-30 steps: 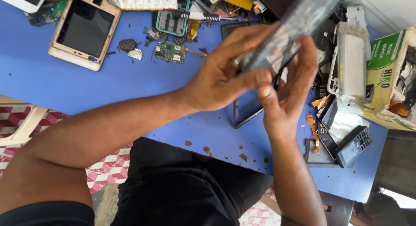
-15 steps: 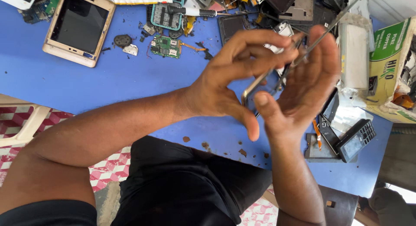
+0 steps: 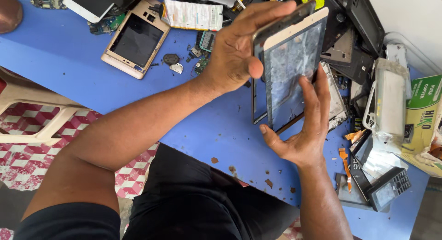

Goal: The person disassembles a tablet by prying open the frame and removing internal components. They use a screwdriver to loosen screws and carefully separate the screen assembly from the chassis, placing parts on the workbench.

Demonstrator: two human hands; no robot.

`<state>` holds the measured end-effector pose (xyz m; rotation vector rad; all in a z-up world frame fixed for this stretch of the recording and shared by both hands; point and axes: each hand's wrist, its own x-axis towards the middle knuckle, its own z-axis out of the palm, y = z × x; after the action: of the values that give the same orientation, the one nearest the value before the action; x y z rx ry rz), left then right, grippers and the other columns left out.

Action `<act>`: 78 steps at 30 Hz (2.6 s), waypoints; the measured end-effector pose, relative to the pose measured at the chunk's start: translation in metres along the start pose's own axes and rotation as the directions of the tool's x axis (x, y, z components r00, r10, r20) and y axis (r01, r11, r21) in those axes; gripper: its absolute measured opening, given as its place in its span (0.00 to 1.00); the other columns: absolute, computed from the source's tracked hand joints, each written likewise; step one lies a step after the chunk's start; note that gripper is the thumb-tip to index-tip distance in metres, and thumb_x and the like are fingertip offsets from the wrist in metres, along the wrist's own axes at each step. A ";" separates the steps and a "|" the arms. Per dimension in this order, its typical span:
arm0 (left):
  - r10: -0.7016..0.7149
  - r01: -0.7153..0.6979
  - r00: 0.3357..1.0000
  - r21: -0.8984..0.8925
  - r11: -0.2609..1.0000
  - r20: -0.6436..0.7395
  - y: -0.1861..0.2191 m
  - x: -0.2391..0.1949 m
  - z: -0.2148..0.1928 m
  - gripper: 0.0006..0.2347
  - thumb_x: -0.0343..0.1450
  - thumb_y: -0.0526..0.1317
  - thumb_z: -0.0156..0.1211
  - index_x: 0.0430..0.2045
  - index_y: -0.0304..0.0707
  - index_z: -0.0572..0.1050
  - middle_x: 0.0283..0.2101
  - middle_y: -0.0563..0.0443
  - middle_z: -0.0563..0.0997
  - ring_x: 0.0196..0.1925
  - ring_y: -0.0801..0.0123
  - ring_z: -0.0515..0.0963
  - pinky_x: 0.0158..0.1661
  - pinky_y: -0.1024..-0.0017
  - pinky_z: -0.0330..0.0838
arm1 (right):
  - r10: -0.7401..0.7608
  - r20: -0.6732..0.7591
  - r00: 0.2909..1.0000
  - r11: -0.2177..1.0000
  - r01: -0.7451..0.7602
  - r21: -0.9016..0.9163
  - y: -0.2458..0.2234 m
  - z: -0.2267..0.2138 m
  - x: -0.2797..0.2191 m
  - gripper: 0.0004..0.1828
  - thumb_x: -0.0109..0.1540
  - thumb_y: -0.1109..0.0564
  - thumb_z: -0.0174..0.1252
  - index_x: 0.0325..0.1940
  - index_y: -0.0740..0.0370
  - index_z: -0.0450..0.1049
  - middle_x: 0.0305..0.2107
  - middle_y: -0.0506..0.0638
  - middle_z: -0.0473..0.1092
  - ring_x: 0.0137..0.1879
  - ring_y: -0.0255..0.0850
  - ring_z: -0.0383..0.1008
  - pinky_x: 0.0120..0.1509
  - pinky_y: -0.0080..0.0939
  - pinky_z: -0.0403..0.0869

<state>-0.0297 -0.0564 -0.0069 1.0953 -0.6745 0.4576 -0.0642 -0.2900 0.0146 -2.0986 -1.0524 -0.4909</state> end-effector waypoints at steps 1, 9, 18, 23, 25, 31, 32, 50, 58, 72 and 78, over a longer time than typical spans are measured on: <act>-0.011 0.011 1.000 -0.012 1.000 0.013 0.000 -0.003 0.003 0.38 0.67 0.58 0.70 0.70 0.36 0.67 0.67 0.54 0.64 0.70 0.72 0.67 0.74 0.67 0.63 | 0.009 0.010 1.000 1.000 -0.009 0.001 0.000 0.000 0.000 0.55 0.54 0.43 0.74 0.78 0.61 0.57 0.75 0.69 0.48 0.82 0.63 0.53 0.84 0.59 0.60; -0.014 0.011 0.999 0.057 0.998 0.046 0.007 -0.002 0.010 0.39 0.66 0.64 0.65 0.68 0.37 0.66 0.67 0.53 0.65 0.70 0.70 0.71 0.72 0.64 0.68 | 0.035 0.099 0.994 0.998 -0.030 -0.058 -0.006 0.001 0.002 0.60 0.51 0.45 0.79 0.78 0.60 0.53 0.76 0.71 0.44 0.83 0.66 0.50 0.84 0.62 0.62; 0.033 -0.040 0.999 0.171 0.984 0.043 0.003 -0.006 0.010 0.38 0.68 0.64 0.62 0.68 0.37 0.67 0.67 0.54 0.65 0.70 0.74 0.66 0.74 0.68 0.68 | 0.124 0.141 0.982 0.992 -0.123 -0.016 -0.015 0.007 0.004 0.63 0.50 0.44 0.81 0.78 0.58 0.49 0.76 0.72 0.42 0.80 0.66 0.56 0.74 0.56 0.73; 0.083 -0.104 0.994 0.341 0.934 0.075 0.004 -0.005 0.009 0.41 0.65 0.65 0.60 0.70 0.37 0.67 0.67 0.53 0.66 0.70 0.75 0.66 0.71 0.70 0.70 | 0.099 0.129 0.987 0.994 -0.092 -0.065 -0.017 0.007 0.006 0.63 0.51 0.46 0.81 0.78 0.58 0.48 0.75 0.73 0.43 0.80 0.68 0.55 0.75 0.59 0.71; 0.067 -0.090 0.994 0.308 0.947 0.085 0.005 -0.004 0.009 0.42 0.65 0.66 0.61 0.69 0.35 0.66 0.67 0.52 0.64 0.72 0.73 0.66 0.70 0.69 0.68 | 0.104 0.131 0.986 0.993 -0.094 -0.075 -0.018 0.007 0.006 0.63 0.51 0.46 0.81 0.78 0.59 0.48 0.75 0.74 0.44 0.80 0.68 0.55 0.75 0.60 0.71; 0.107 -0.137 0.989 0.378 0.916 0.099 0.006 -0.003 0.009 0.40 0.65 0.65 0.61 0.70 0.38 0.67 0.67 0.54 0.66 0.70 0.76 0.66 0.71 0.72 0.70 | 0.118 0.127 0.985 0.990 -0.106 -0.096 -0.021 0.006 0.007 0.62 0.51 0.46 0.81 0.78 0.60 0.49 0.74 0.75 0.46 0.79 0.68 0.56 0.75 0.60 0.70; 0.104 -0.132 0.990 0.387 0.913 0.093 0.006 -0.003 0.009 0.40 0.65 0.65 0.60 0.70 0.38 0.67 0.67 0.54 0.66 0.70 0.77 0.66 0.70 0.73 0.70 | 0.124 0.125 0.984 0.989 -0.111 -0.100 -0.021 0.006 0.008 0.62 0.51 0.46 0.81 0.78 0.60 0.49 0.74 0.75 0.47 0.78 0.68 0.57 0.74 0.60 0.70; -0.091 0.094 0.996 0.331 0.939 -0.027 0.026 0.004 0.019 0.19 0.81 0.46 0.57 0.65 0.39 0.67 0.65 0.51 0.70 0.65 0.77 0.75 0.62 0.77 0.77 | 0.225 0.098 0.970 0.940 -0.189 -0.285 -0.020 0.007 0.008 0.62 0.49 0.39 0.81 0.77 0.58 0.52 0.68 0.70 0.55 0.71 0.65 0.65 0.66 0.58 0.75; -0.137 0.139 0.990 0.101 0.985 -0.019 0.029 0.008 0.019 0.17 0.85 0.43 0.50 0.68 0.40 0.64 0.64 0.49 0.75 0.64 0.69 0.81 0.54 0.70 0.83 | 0.298 -0.037 0.954 0.954 -0.296 0.056 0.006 0.001 -0.001 0.43 0.69 0.53 0.67 0.80 0.64 0.49 0.65 0.65 0.66 0.70 0.52 0.72 0.71 0.48 0.76; -0.228 0.216 0.969 0.123 0.969 0.095 0.025 0.001 0.019 0.16 0.87 0.47 0.48 0.66 0.40 0.66 0.60 0.49 0.79 0.60 0.70 0.84 0.49 0.73 0.84 | 0.448 -0.029 0.893 0.788 -0.380 0.485 0.024 0.001 -0.008 0.18 0.74 0.66 0.54 0.68 0.71 0.64 0.44 0.58 0.78 0.42 0.40 0.80 0.49 0.36 0.80; -0.252 0.243 0.965 0.116 0.963 0.076 0.029 0.001 0.022 0.17 0.87 0.49 0.44 0.66 0.41 0.66 0.60 0.48 0.80 0.60 0.69 0.85 0.46 0.76 0.84 | 0.496 0.050 0.867 0.700 -0.434 0.567 0.023 -0.002 -0.004 0.18 0.71 0.67 0.57 0.64 0.71 0.64 0.42 0.59 0.78 0.43 0.41 0.81 0.50 0.38 0.81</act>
<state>-0.0535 -0.0653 0.0193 1.2886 -0.5871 0.2313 -0.0482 -0.3027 0.0030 -1.6784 -0.4719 -0.0164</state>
